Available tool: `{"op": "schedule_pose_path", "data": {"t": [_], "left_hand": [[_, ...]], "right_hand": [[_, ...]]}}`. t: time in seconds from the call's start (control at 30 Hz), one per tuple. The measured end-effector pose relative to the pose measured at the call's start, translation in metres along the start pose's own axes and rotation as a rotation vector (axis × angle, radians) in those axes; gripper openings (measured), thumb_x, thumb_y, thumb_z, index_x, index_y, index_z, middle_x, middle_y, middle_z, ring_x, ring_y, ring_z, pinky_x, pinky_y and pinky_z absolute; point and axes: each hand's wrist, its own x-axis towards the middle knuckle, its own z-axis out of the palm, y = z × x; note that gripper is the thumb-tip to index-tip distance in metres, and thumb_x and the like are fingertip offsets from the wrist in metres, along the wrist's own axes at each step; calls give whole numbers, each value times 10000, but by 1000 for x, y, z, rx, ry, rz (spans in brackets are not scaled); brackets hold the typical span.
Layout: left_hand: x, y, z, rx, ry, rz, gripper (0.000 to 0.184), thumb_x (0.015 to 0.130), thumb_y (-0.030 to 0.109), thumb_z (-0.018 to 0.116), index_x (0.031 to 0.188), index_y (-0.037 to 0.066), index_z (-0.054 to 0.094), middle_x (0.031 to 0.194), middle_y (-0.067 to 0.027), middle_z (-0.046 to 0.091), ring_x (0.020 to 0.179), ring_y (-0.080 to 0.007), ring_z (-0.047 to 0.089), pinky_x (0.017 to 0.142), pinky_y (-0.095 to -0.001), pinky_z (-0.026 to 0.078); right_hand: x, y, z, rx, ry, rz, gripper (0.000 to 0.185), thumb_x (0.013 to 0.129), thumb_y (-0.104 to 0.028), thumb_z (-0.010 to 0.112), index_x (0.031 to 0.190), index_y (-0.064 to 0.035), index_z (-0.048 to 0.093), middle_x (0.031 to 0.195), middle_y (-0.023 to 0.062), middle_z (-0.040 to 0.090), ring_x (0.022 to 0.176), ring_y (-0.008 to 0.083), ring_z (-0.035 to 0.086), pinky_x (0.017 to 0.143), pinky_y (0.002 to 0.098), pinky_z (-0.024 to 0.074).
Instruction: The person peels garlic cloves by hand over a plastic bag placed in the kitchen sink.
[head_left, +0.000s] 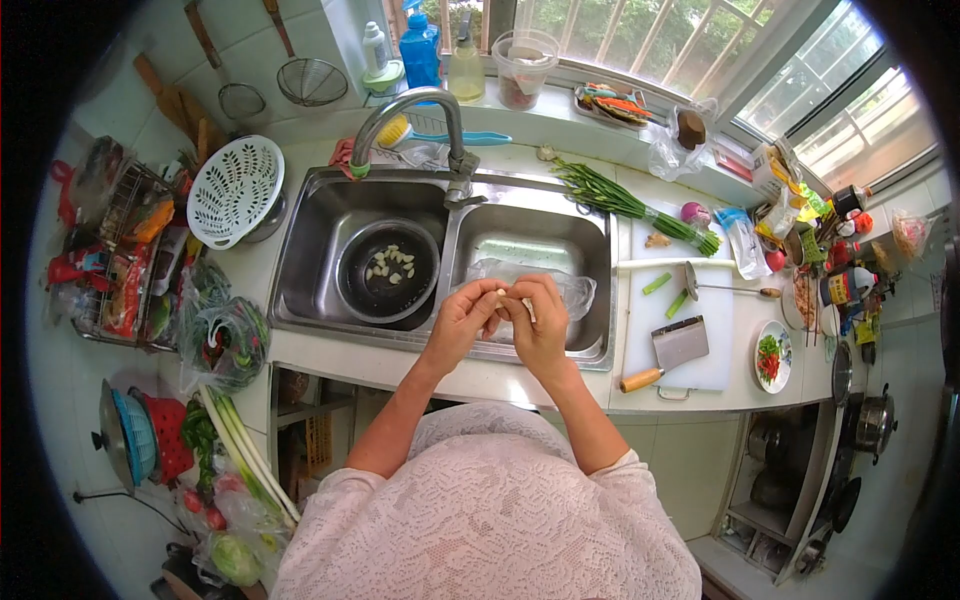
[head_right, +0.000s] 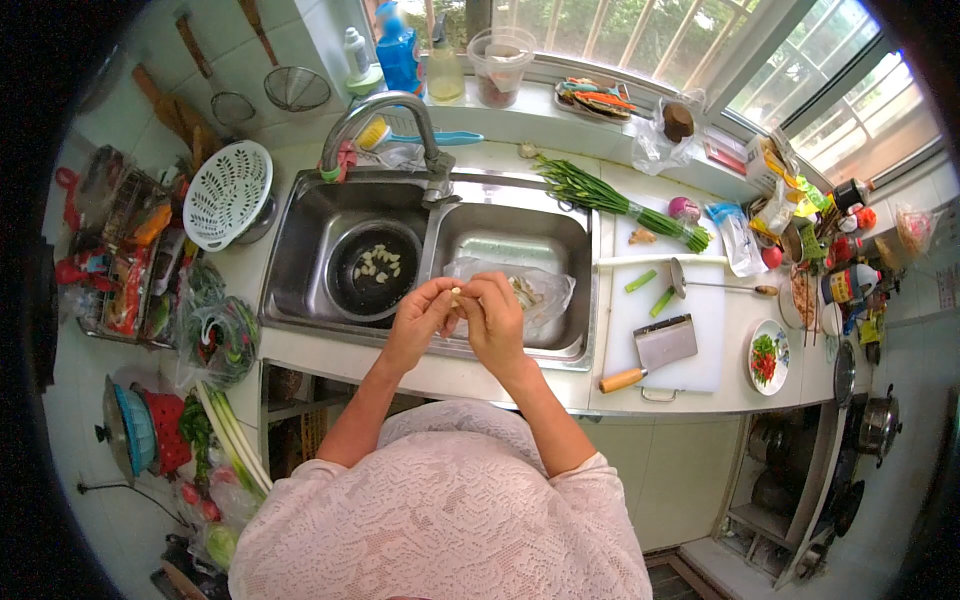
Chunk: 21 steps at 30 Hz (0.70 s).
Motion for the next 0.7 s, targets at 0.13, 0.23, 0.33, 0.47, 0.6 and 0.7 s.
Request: {"op": "schedule_pose_path", "data": {"t": [0.13, 0.23, 0.33, 0.47, 0.6, 0.7], "left_hand": [[1, 4, 1, -55, -2, -14, 274, 1012, 236, 409, 1095, 19, 555, 748, 16, 532, 606, -38, 462, 523, -181, 380], [3, 3, -1, -113, -3, -36, 294, 1017, 256, 387, 1087, 21, 551, 764, 3, 548, 613, -45, 479, 527, -184, 394], [4, 4, -1, -166, 10, -66, 299, 1018, 262, 381, 1091, 22, 544, 782, -10, 562, 616, -54, 491, 529, -188, 402], [7, 4, -1, -239, 20, -100, 285, 1016, 266, 383, 1081, 29, 527, 797, -28, 577, 614, -74, 509, 530, -201, 410], [8, 4, -2, -308, 47, -120, 267, 1016, 263, 382, 1056, 40, 521, 825, -39, 584, 626, -88, 521, 544, -223, 420], [11, 5, -3, -390, 47, -106, 251, 1016, 257, 382, 1040, 51, 522, 884, -40, 581, 672, -90, 521, 585, -231, 422]], "right_hand": [[-5, 7, 1, 75, -11, 86, 111, 795, 82, 595, 866, 14, 545, 852, 132, 540, 709, 232, 555, 610, 310, 462], [-3, 10, -1, 37, 18, 21, 130, 791, 63, 619, 871, -13, 550, 862, 104, 561, 716, 200, 550, 632, 289, 455], [-1, 7, -3, 33, 24, 20, 127, 787, 70, 614, 860, 4, 534, 847, 125, 542, 726, 250, 546, 645, 320, 454], [0, 10, -3, 29, 0, 15, 123, 792, 46, 628, 855, -12, 539, 830, 113, 565, 732, 230, 554, 653, 306, 453], [-1, 12, -4, 21, -33, -19, 112, 805, 31, 633, 851, -22, 545, 817, 107, 585, 736, 215, 562, 661, 291, 453], [-1, 15, -6, 31, 5, 45, 115, 781, 41, 627, 841, -5, 540, 819, 136, 577, 745, 286, 558, 679, 350, 444]]}}
